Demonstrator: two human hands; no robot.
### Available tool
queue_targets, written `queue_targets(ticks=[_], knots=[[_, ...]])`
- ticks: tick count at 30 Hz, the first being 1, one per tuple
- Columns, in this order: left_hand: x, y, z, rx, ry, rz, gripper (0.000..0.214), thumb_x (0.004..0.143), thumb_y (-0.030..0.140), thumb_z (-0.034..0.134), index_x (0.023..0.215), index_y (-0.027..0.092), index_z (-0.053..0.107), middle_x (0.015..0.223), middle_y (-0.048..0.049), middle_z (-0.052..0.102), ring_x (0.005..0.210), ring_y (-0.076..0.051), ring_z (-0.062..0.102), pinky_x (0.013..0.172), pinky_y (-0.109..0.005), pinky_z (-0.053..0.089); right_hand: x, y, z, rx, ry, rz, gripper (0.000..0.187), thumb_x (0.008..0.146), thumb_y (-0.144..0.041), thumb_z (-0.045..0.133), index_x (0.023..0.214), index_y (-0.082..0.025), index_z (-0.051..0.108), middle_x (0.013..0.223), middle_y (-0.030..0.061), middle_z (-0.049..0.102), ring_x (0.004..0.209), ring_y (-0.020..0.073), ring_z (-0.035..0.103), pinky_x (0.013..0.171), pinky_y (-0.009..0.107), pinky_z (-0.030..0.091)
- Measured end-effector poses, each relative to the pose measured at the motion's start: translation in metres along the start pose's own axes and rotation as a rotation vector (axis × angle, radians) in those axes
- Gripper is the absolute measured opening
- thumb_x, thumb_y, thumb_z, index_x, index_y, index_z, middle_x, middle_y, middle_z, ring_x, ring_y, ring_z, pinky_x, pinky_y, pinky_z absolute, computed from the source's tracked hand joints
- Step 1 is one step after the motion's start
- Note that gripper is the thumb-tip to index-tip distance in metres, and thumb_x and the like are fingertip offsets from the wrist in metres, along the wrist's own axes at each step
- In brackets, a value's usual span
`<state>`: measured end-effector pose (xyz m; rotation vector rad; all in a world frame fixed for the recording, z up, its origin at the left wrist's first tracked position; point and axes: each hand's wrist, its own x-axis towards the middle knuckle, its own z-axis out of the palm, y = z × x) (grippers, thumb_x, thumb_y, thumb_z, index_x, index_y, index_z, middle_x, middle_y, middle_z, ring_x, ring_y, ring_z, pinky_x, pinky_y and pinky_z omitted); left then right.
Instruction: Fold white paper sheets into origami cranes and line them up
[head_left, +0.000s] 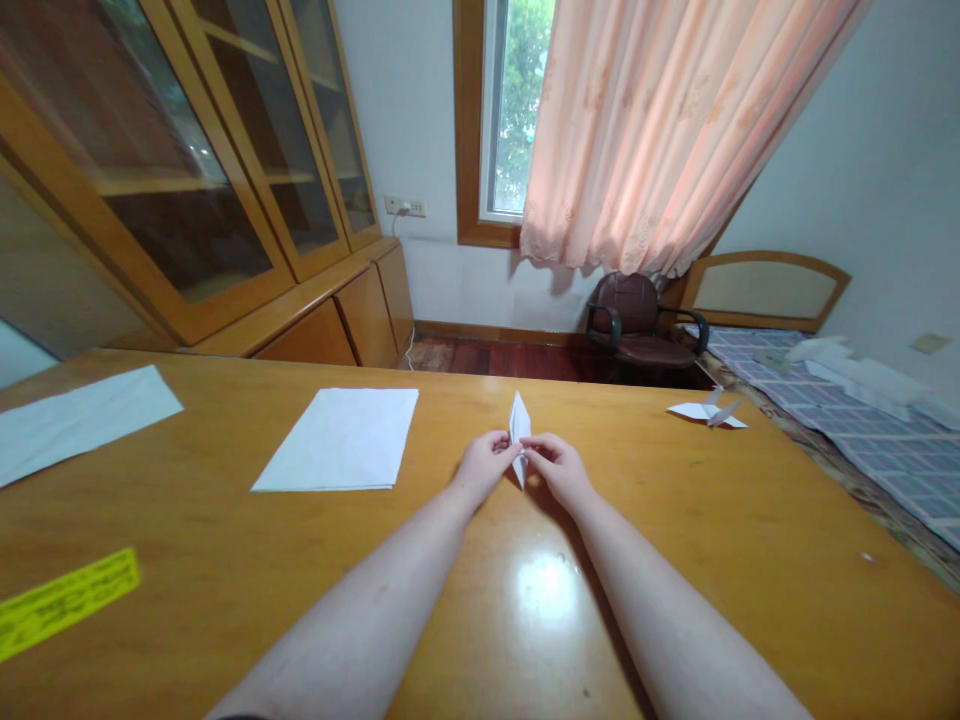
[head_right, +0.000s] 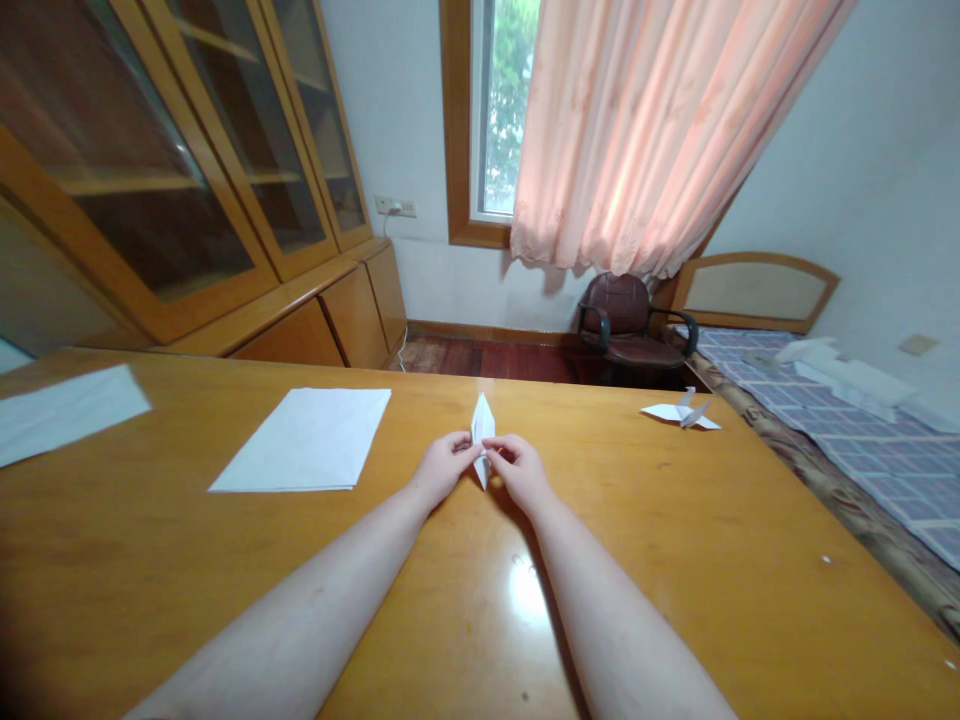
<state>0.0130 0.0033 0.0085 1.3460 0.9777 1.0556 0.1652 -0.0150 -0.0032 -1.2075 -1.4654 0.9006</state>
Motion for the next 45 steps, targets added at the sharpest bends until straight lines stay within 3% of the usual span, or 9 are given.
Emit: queue_targets(ticks=[3,6,10,14,22,28,34,45], knots=[[0.0016,-0.0028,0.0013,-0.062,-0.009,-0.035,0.022,0.075,0.025,0.059,0.091,0.013,0.066,0.091,-0.0082,0.070,0.087,-0.020,0.064,0.076,-0.029,0.051,0.0011,-0.0027,-0.0014,-0.092,0.075,-0.065,0.015,0.071,-0.033,0.064,0.079,-0.021,0.069,0.079,0.0037,0.060,0.071,0.0157,0.053,0.071,0.031,0.045],[0.0023,-0.0068,0.0025,-0.171,-0.013,-0.083,0.038,0.075,0.024,0.061,0.111,0.015,0.060,0.092,-0.0073,0.070,0.084,-0.018,0.065,0.073,-0.028,0.052,0.0030,-0.0032,-0.0007,0.030,0.149,0.000,0.022,0.065,-0.031,0.068,0.084,-0.020,0.065,0.084,0.0039,0.060,0.072,0.0156,0.054,0.071,0.031,0.046],[0.0016,-0.0087,0.0022,-0.272,-0.002,-0.093,0.068,0.075,0.023,0.062,0.136,0.021,0.034,0.085,-0.0027,0.070,0.076,-0.015,0.065,0.070,-0.027,0.052,0.0046,-0.0023,0.0017,0.305,0.106,0.130,0.041,0.063,-0.031,0.070,0.100,-0.021,0.058,0.100,0.0068,0.062,0.079,0.0172,0.059,0.073,0.034,0.050],[0.0005,-0.0068,0.0013,-0.274,-0.013,-0.086,0.069,0.076,0.023,0.061,0.138,0.022,0.031,0.086,-0.0025,0.070,0.076,-0.014,0.065,0.071,-0.026,0.052,0.0040,-0.0056,0.0019,0.350,0.076,0.133,0.042,0.063,-0.032,0.070,0.102,-0.020,0.059,0.104,0.0082,0.063,0.082,0.0182,0.061,0.075,0.035,0.050],[0.0023,-0.0066,0.0014,-0.307,0.031,-0.108,0.054,0.070,0.022,0.066,0.120,0.019,0.046,0.084,-0.0044,0.070,0.074,-0.016,0.067,0.067,-0.028,0.053,0.0030,-0.0084,-0.0003,0.352,0.084,0.201,0.032,0.060,-0.031,0.072,0.087,-0.018,0.060,0.077,0.0036,0.066,0.069,0.0165,0.062,0.067,0.031,0.049],[0.0032,-0.0092,0.0043,-0.317,0.033,-0.136,0.034,0.067,0.029,0.070,0.094,0.016,0.056,0.087,-0.0066,0.070,0.075,-0.017,0.067,0.069,-0.029,0.053,0.0028,-0.0039,0.0004,0.337,0.050,0.198,0.032,0.061,-0.034,0.071,0.087,-0.019,0.062,0.081,0.0044,0.068,0.072,0.0172,0.063,0.070,0.032,0.049],[0.0014,-0.0064,0.0048,-0.271,0.011,-0.128,0.030,0.066,0.031,0.071,0.090,0.014,0.061,0.088,-0.0068,0.071,0.077,-0.017,0.066,0.072,-0.029,0.052,0.0036,-0.0033,0.0005,0.330,0.072,0.209,0.027,0.060,-0.034,0.071,0.081,-0.019,0.065,0.078,0.0041,0.068,0.069,0.0167,0.061,0.067,0.030,0.049],[0.0008,-0.0081,0.0027,-0.132,0.096,-0.033,0.011,0.064,0.021,0.066,0.074,0.015,0.064,0.076,-0.0028,0.069,0.073,-0.016,0.064,0.070,-0.026,0.048,0.0007,-0.0058,-0.0003,0.414,0.067,0.299,0.020,0.061,-0.030,0.069,0.075,-0.016,0.068,0.062,0.0018,0.064,0.055,0.0134,0.056,0.053,0.026,0.044]])
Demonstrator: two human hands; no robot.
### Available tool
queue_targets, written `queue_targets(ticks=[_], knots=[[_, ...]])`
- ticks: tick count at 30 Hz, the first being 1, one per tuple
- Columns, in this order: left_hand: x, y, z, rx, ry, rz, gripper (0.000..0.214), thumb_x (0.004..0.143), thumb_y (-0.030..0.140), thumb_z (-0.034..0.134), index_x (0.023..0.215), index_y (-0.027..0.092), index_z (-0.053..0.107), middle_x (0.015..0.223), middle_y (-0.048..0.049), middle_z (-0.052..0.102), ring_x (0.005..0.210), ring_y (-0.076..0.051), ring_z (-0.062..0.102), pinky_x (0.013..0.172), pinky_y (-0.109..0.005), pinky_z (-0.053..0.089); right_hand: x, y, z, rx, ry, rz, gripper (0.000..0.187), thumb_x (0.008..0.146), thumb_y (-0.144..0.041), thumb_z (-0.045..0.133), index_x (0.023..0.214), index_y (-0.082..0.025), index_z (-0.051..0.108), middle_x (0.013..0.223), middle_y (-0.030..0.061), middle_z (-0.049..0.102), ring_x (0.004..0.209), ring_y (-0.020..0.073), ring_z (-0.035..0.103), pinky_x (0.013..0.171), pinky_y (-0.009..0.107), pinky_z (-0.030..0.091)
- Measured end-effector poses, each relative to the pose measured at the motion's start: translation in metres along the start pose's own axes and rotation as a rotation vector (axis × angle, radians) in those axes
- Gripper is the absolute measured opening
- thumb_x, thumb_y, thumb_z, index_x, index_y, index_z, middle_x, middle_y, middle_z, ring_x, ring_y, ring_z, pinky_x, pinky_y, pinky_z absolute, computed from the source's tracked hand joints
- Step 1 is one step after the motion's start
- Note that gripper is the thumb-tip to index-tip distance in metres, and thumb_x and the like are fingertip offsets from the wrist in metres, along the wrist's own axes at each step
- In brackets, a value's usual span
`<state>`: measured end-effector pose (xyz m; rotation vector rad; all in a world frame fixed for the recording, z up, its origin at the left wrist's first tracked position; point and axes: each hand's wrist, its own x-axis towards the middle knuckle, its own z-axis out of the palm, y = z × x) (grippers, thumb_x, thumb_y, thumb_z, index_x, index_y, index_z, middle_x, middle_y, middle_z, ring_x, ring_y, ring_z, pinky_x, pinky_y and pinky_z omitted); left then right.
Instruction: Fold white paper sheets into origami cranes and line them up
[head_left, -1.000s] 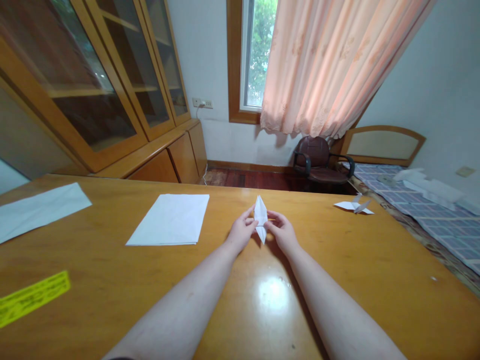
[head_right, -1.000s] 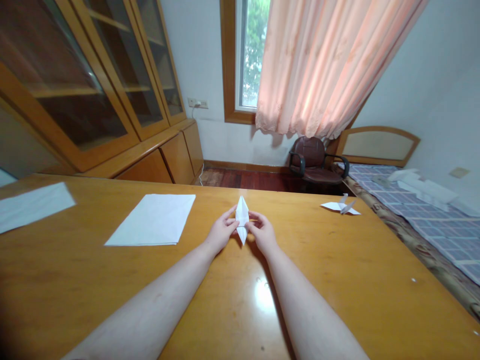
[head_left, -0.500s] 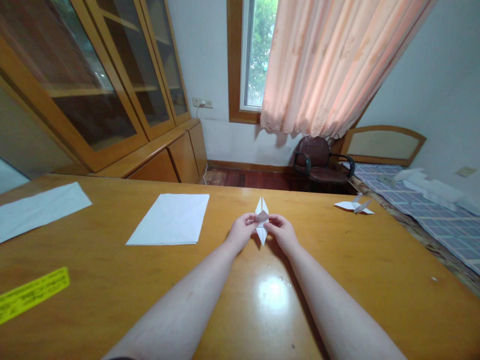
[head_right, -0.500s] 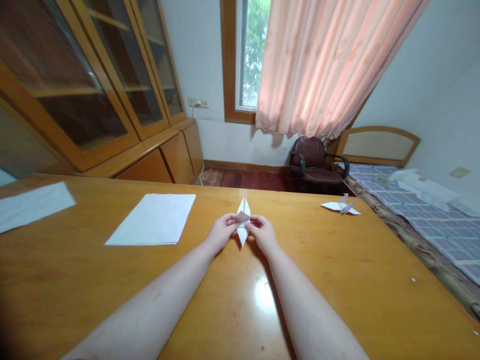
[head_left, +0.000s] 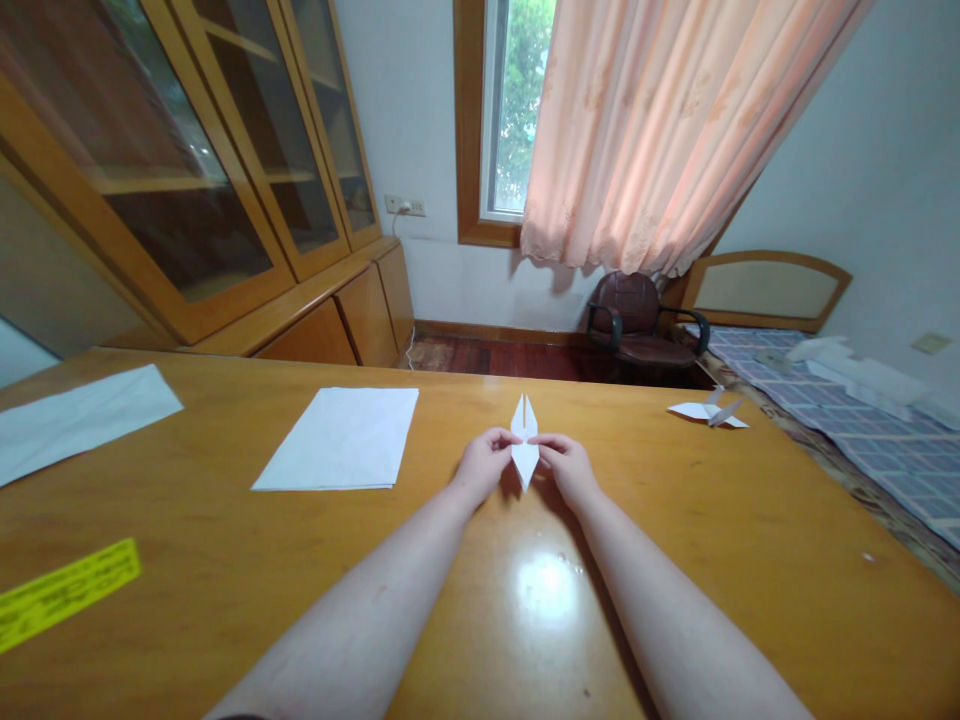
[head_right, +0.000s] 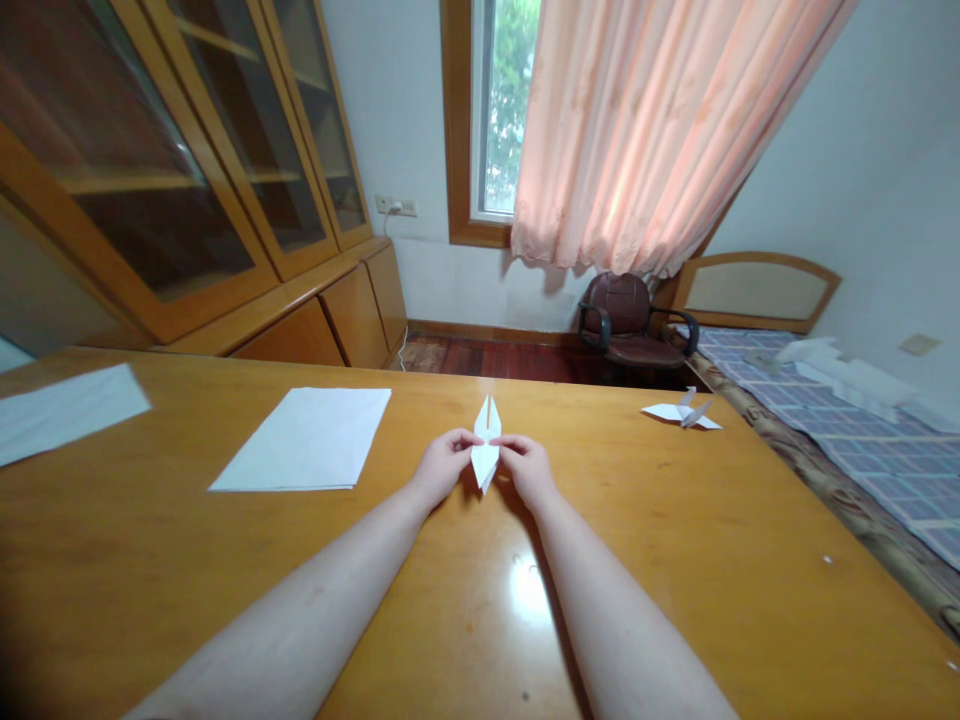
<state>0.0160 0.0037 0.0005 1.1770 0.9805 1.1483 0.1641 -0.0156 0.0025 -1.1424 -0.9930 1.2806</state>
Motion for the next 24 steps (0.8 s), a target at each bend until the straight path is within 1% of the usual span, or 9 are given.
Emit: queue_targets(ticks=[2,4,8,11,13,16,19,22,24], knots=[[-0.001,0.001,-0.001,0.054,0.007,0.004,0.007,0.065,0.019,0.064,0.071,0.016,0.064,0.075,-0.0028,0.069,0.074,-0.016,0.064,0.070,-0.026,0.048,-0.001,-0.002,0.000,0.031,-0.019,-0.005,0.021,0.063,-0.033,0.068,0.075,-0.016,0.069,0.067,0.0033,0.065,0.059,0.0140,0.057,0.056,0.026,0.045],[-0.002,0.003,-0.001,0.139,0.015,0.021,0.006,0.067,0.019,0.061,0.070,0.016,0.065,0.075,-0.0029,0.069,0.075,-0.016,0.063,0.071,-0.027,0.048,-0.001,-0.002,0.000,0.007,-0.024,-0.008,0.023,0.063,-0.036,0.068,0.075,-0.016,0.068,0.070,0.0037,0.065,0.062,0.0141,0.057,0.057,0.026,0.045],[-0.004,0.007,-0.002,0.275,0.029,0.057,0.012,0.069,0.018,0.056,0.073,0.017,0.068,0.076,-0.0026,0.069,0.076,-0.017,0.063,0.073,-0.027,0.046,0.000,-0.001,0.002,-0.079,-0.010,-0.035,0.023,0.060,-0.035,0.071,0.072,-0.017,0.063,0.063,-0.0003,0.061,0.056,0.0114,0.053,0.052,0.023,0.042],[-0.005,0.007,-0.003,0.288,0.015,0.055,0.016,0.069,0.018,0.053,0.073,0.016,0.068,0.074,-0.0024,0.068,0.073,-0.016,0.061,0.070,-0.026,0.045,0.002,0.000,0.003,-0.040,0.006,-0.053,0.023,0.059,-0.032,0.071,0.070,-0.018,0.058,0.059,-0.0028,0.058,0.052,0.0101,0.051,0.050,0.022,0.040],[-0.004,0.006,-0.004,0.240,-0.015,0.021,0.017,0.070,0.019,0.051,0.072,0.015,0.067,0.069,-0.0020,0.065,0.067,-0.015,0.059,0.064,-0.024,0.044,0.002,0.000,0.004,-0.024,0.015,-0.055,0.024,0.058,-0.031,0.072,0.069,-0.018,0.055,0.058,-0.0038,0.057,0.051,0.0098,0.051,0.050,0.022,0.039],[-0.002,0.003,-0.004,0.187,-0.037,0.011,0.017,0.073,0.027,0.053,0.069,0.014,0.063,0.063,-0.0006,0.061,0.061,-0.012,0.055,0.057,-0.022,0.041,0.003,0.000,0.003,-0.020,0.014,-0.061,0.025,0.057,-0.028,0.073,0.069,-0.018,0.053,0.060,-0.0037,0.058,0.054,0.0101,0.052,0.052,0.022,0.040],[0.001,-0.001,-0.005,0.244,0.009,0.070,0.019,0.070,0.034,0.061,0.068,0.016,0.054,0.060,0.0032,0.055,0.058,-0.010,0.051,0.054,-0.020,0.037,0.003,0.000,0.002,-0.001,0.006,-0.063,0.024,0.058,-0.026,0.072,0.069,-0.019,0.052,0.059,-0.0046,0.056,0.053,0.0095,0.051,0.052,0.022,0.039],[0.002,-0.004,-0.006,0.279,0.036,0.067,0.024,0.068,0.035,0.064,0.069,0.018,0.047,0.057,0.0064,0.050,0.053,-0.009,0.048,0.051,-0.018,0.034,0.003,0.000,0.001,0.001,0.008,-0.074,0.024,0.058,-0.026,0.072,0.068,-0.019,0.052,0.058,-0.0051,0.055,0.053,0.0091,0.050,0.051,0.021,0.038],[0.003,-0.005,-0.006,0.261,0.035,0.050,0.025,0.067,0.034,0.064,0.070,0.019,0.044,0.057,0.0069,0.049,0.053,-0.009,0.048,0.051,-0.018,0.035,0.004,0.000,0.001,-0.011,0.011,-0.084,0.024,0.058,-0.026,0.072,0.068,-0.018,0.052,0.058,-0.0051,0.055,0.053,0.0090,0.049,0.052,0.021,0.038]])
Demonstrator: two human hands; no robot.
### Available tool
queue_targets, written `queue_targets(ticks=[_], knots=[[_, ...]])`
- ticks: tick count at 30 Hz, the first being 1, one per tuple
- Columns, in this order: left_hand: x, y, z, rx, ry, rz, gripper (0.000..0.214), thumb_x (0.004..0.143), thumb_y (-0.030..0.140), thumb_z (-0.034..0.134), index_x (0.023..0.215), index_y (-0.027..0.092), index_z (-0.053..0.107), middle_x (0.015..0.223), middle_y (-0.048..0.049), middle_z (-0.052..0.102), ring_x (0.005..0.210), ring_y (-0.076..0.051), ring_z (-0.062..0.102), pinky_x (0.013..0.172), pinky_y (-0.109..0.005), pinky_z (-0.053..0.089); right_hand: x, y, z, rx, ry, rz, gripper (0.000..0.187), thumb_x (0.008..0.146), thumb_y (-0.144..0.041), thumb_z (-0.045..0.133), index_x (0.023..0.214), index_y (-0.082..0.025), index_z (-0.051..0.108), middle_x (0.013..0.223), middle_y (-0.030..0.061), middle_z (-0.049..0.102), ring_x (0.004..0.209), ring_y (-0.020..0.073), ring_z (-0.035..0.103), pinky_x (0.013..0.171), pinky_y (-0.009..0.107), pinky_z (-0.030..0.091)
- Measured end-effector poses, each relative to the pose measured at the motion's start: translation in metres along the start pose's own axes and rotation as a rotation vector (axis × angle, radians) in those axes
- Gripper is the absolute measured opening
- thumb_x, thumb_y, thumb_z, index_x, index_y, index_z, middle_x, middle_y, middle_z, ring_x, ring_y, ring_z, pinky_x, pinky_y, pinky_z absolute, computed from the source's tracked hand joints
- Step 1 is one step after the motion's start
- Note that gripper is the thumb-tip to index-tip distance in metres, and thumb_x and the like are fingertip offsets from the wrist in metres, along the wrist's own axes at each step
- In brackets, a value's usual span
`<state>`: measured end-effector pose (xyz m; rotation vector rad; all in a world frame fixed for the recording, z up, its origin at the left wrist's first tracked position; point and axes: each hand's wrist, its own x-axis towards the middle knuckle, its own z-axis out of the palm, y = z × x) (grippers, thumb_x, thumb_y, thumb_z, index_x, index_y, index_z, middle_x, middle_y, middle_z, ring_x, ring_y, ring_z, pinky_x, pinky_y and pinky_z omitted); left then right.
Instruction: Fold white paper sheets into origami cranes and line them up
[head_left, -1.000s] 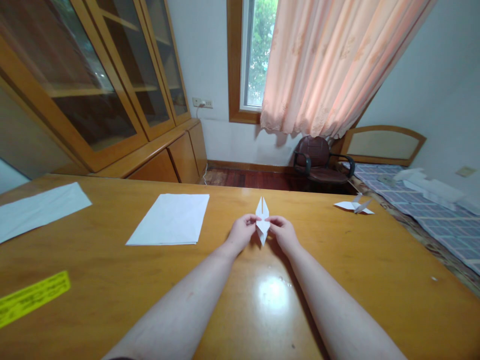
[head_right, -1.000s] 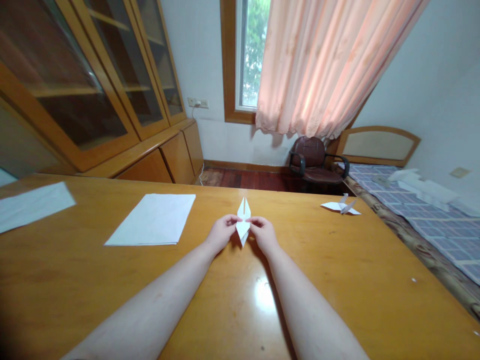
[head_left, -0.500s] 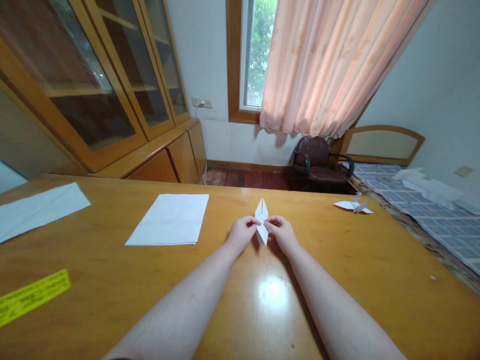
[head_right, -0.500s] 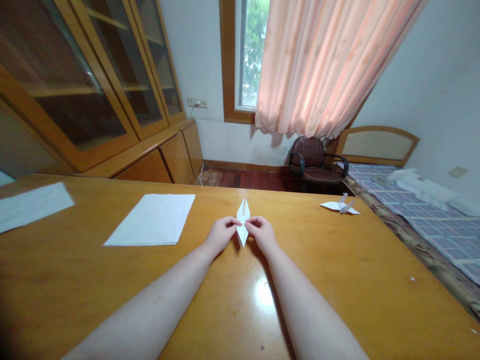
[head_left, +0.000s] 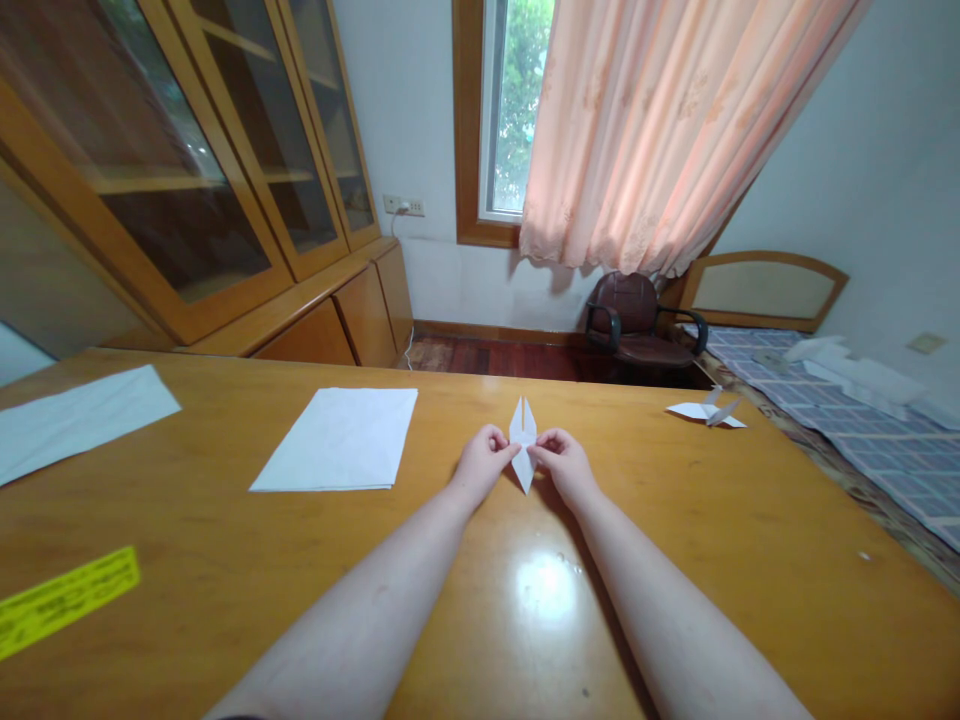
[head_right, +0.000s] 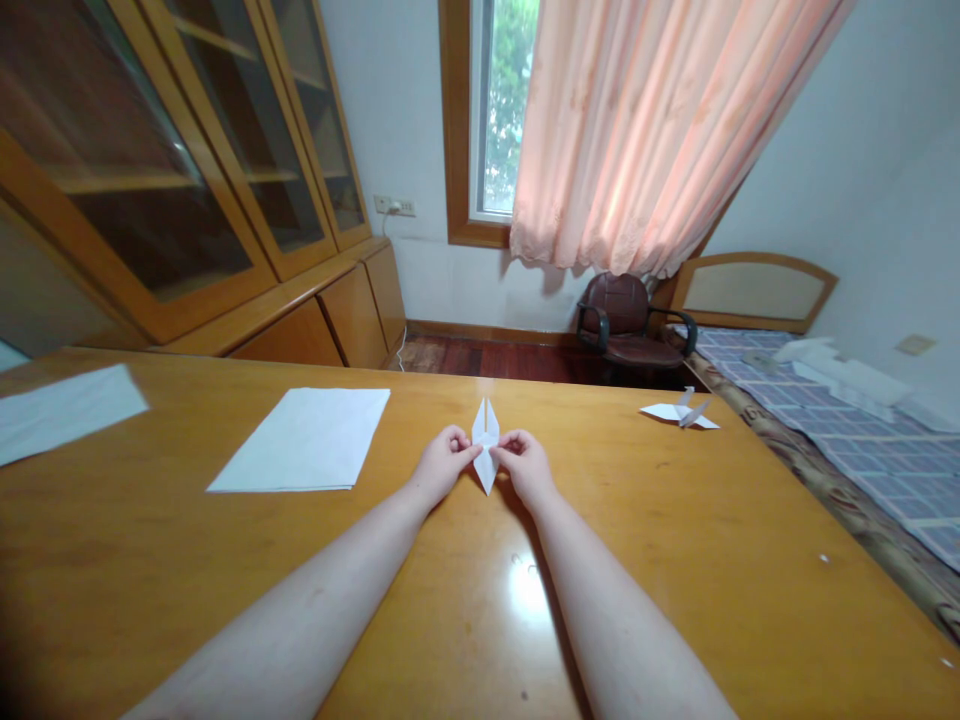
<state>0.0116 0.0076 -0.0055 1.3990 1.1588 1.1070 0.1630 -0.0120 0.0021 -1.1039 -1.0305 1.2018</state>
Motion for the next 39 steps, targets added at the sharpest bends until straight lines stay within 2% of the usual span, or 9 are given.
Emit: queue_targets(ticks=[6,11,14,17,24,28,30,33,39], knots=[[0.000,0.002,0.001,-0.044,0.023,-0.021,0.025,0.065,0.027,0.064,0.069,0.019,0.042,0.060,0.0069,0.049,0.054,-0.008,0.048,0.054,-0.019,0.037,0.001,0.001,-0.001,0.047,-0.018,0.035,0.026,0.059,-0.030,0.072,0.071,-0.019,0.052,0.060,-0.0042,0.057,0.053,0.0092,0.051,0.051,0.021,0.039],[0.001,0.002,0.001,-0.053,0.058,-0.017,0.025,0.065,0.027,0.065,0.070,0.019,0.041,0.062,0.0069,0.050,0.056,-0.008,0.050,0.056,-0.019,0.038,0.002,0.002,-0.001,0.123,0.027,0.095,0.034,0.063,-0.042,0.069,0.084,-0.019,0.057,0.064,-0.0020,0.060,0.053,0.0106,0.053,0.049,0.022,0.039],[0.002,-0.001,0.001,-0.068,0.070,-0.017,0.025,0.065,0.026,0.065,0.070,0.019,0.040,0.060,0.0076,0.049,0.054,-0.008,0.049,0.054,-0.018,0.037,0.002,0.004,-0.001,0.061,0.002,0.126,0.037,0.062,-0.043,0.070,0.087,-0.017,0.061,0.072,0.0018,0.064,0.059,0.0122,0.057,0.052,0.023,0.043],[0.003,-0.005,0.002,-0.055,0.074,-0.004,0.024,0.066,0.025,0.064,0.070,0.019,0.041,0.059,0.0077,0.049,0.053,-0.008,0.049,0.053,-0.018,0.037,0.002,0.005,-0.001,-0.060,-0.042,0.128,0.032,0.061,-0.040,0.072,0.080,-0.015,0.064,0.074,0.0045,0.066,0.062,0.0137,0.059,0.057,0.025,0.045],[0.003,-0.005,0.002,-0.167,0.038,-0.066,0.022,0.069,0.025,0.065,0.075,0.019,0.045,0.059,0.0064,0.054,0.053,-0.009,0.055,0.051,-0.019,0.041,0.002,0.003,-0.003,-0.116,-0.059,0.126,0.030,0.059,-0.038,0.073,0.074,-0.015,0.063,0.059,0.0008,0.063,0.050,0.0110,0.054,0.050,0.024,0.042],[0.001,-0.001,0.002,-0.265,-0.099,-0.154,0.035,0.065,0.024,0.069,0.096,0.016,0.053,0.071,-0.0020,0.067,0.065,-0.016,0.064,0.061,-0.026,0.049,0.001,0.002,-0.001,-0.084,-0.059,0.130,0.032,0.057,-0.037,0.075,0.075,-0.015,0.059,0.062,0.0008,0.063,0.051,0.0117,0.055,0.050,0.024,0.042],[0.002,-0.001,0.002,-0.254,-0.143,-0.157,0.031,0.064,0.024,0.070,0.092,0.014,0.060,0.075,-0.0057,0.069,0.071,-0.018,0.065,0.065,-0.028,0.049,0.000,0.002,0.000,-0.055,-0.069,0.124,0.033,0.055,-0.033,0.076,0.076,-0.016,0.057,0.064,0.0000,0.063,0.052,0.0115,0.056,0.051,0.023,0.043],[0.004,-0.003,0.002,-0.236,-0.095,-0.170,0.021,0.065,0.027,0.069,0.080,0.012,0.065,0.076,-0.0075,0.070,0.072,-0.019,0.065,0.065,-0.028,0.049,-0.001,0.002,0.001,-0.016,-0.122,0.127,0.037,0.052,-0.027,0.077,0.080,-0.018,0.054,0.066,-0.0020,0.063,0.054,0.0115,0.057,0.054,0.024,0.045],[0.005,-0.004,0.000,-0.324,-0.007,-0.188,0.023,0.066,0.031,0.068,0.079,0.013,0.065,0.076,-0.0072,0.070,0.066,-0.017,0.064,0.059,-0.025,0.048,-0.004,0.006,0.002,-0.133,-0.206,0.140,0.046,0.052,-0.021,0.076,0.089,-0.020,0.050,0.056,-0.0068,0.059,0.046,0.0113,0.053,0.045,0.022,0.038]])
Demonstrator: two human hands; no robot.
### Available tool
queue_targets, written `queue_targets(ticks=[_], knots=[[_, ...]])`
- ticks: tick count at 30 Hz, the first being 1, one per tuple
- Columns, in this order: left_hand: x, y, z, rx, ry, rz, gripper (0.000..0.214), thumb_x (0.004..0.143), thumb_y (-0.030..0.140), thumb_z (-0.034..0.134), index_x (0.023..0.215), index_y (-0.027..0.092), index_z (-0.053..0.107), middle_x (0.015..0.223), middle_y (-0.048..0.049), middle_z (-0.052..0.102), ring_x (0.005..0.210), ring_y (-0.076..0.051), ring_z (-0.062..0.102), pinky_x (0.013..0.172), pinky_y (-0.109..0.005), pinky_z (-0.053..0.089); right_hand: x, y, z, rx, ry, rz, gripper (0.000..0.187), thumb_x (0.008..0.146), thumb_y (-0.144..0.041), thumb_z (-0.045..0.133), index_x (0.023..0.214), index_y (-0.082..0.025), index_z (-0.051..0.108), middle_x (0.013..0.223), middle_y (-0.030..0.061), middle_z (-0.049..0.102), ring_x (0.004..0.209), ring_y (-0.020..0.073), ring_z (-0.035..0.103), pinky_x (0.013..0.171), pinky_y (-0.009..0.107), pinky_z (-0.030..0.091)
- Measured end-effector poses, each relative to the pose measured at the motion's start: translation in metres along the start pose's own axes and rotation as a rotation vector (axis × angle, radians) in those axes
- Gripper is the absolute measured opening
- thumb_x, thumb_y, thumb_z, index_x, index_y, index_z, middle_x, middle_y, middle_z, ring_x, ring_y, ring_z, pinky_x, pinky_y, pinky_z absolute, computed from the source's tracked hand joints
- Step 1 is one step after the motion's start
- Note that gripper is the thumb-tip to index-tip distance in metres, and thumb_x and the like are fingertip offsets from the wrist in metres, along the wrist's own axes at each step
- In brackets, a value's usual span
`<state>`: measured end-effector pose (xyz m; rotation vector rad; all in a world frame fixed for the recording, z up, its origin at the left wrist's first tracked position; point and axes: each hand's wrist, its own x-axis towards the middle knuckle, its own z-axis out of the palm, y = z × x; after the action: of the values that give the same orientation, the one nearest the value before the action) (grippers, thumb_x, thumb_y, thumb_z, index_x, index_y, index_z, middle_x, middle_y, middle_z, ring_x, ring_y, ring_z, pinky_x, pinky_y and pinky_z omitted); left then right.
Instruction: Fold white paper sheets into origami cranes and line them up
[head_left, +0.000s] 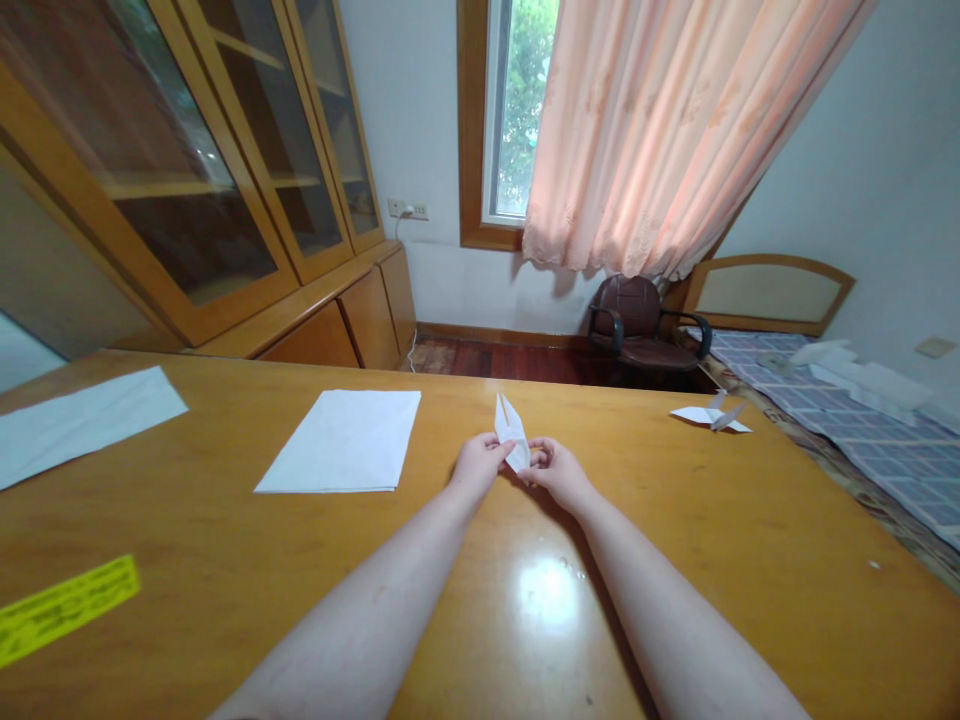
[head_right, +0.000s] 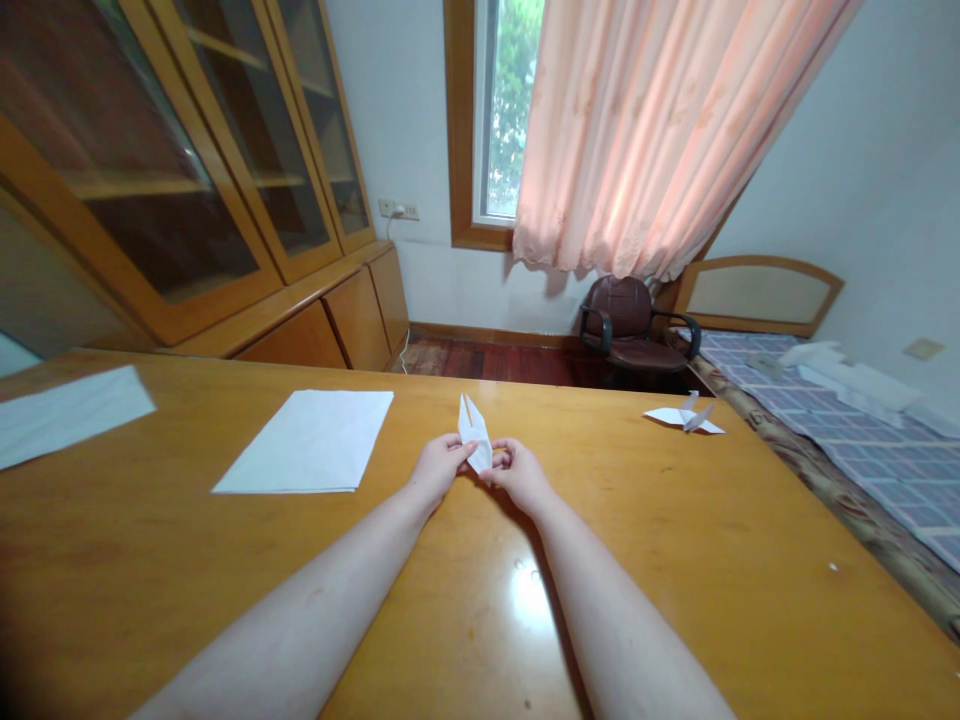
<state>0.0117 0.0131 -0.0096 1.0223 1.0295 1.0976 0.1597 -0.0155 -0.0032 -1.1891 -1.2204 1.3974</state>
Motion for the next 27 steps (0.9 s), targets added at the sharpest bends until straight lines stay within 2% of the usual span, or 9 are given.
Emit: queue_targets(ticks=[3,6,10,13,19,27], knots=[[-0.0006,0.0016,-0.0003,-0.013,0.008,-0.012,0.023,0.066,0.033,0.068,0.078,0.013,0.064,0.072,-0.0062,0.069,0.064,-0.016,0.064,0.059,-0.025,0.048,-0.0009,0.0004,0.0003,-0.037,-0.028,-0.007,0.045,0.052,-0.022,0.076,0.089,-0.019,0.050,0.053,-0.0068,0.058,0.045,0.0112,0.053,0.044,0.021,0.037],[-0.0011,0.0030,0.0000,0.004,0.002,-0.007,0.024,0.066,0.035,0.067,0.075,0.013,0.064,0.070,-0.0054,0.069,0.063,-0.016,0.063,0.057,-0.024,0.048,-0.0012,-0.0008,0.0006,-0.041,-0.037,-0.023,0.035,0.057,-0.026,0.074,0.083,-0.018,0.052,0.052,-0.0060,0.057,0.044,0.0097,0.050,0.044,0.021,0.036],[-0.0015,0.0025,0.0010,0.004,-0.035,0.000,0.024,0.067,0.034,0.068,0.079,0.013,0.066,0.072,-0.0058,0.070,0.065,-0.016,0.064,0.060,-0.026,0.049,0.0003,-0.0016,0.0006,0.011,0.050,-0.039,0.028,0.066,-0.039,0.067,0.079,-0.017,0.058,0.058,-0.0028,0.060,0.047,0.0088,0.051,0.046,0.021,0.039],[-0.0022,0.0019,0.0016,0.074,-0.076,0.040,0.024,0.067,0.032,0.068,0.081,0.012,0.067,0.076,-0.0077,0.071,0.070,-0.019,0.065,0.064,-0.028,0.049,0.0020,-0.0002,-0.0007,0.028,0.098,-0.045,0.032,0.065,-0.043,0.068,0.081,-0.016,0.062,0.065,-0.0006,0.063,0.050,0.0098,0.053,0.047,0.022,0.041],[-0.0067,0.0070,0.0034,0.290,-0.077,0.114,0.021,0.067,0.031,0.066,0.078,0.013,0.068,0.077,-0.0073,0.071,0.073,-0.020,0.064,0.065,-0.028,0.048,0.0028,0.0014,-0.0035,-0.006,0.128,-0.048,0.028,0.064,-0.043,0.069,0.071,-0.016,0.062,0.060,-0.0005,0.060,0.049,0.0106,0.052,0.048,0.023,0.044],[-0.0054,0.0042,0.0027,0.348,-0.085,0.108,0.021,0.069,0.032,0.063,0.076,0.013,0.067,0.072,-0.0054,0.069,0.069,-0.019,0.062,0.063,-0.027,0.045,0.0017,-0.0006,-0.0056,-0.034,0.124,-0.028,0.028,0.064,-0.042,0.069,0.071,-0.016,0.064,0.059,0.0010,0.061,0.050,0.0117,0.053,0.048,0.023,0.044]])
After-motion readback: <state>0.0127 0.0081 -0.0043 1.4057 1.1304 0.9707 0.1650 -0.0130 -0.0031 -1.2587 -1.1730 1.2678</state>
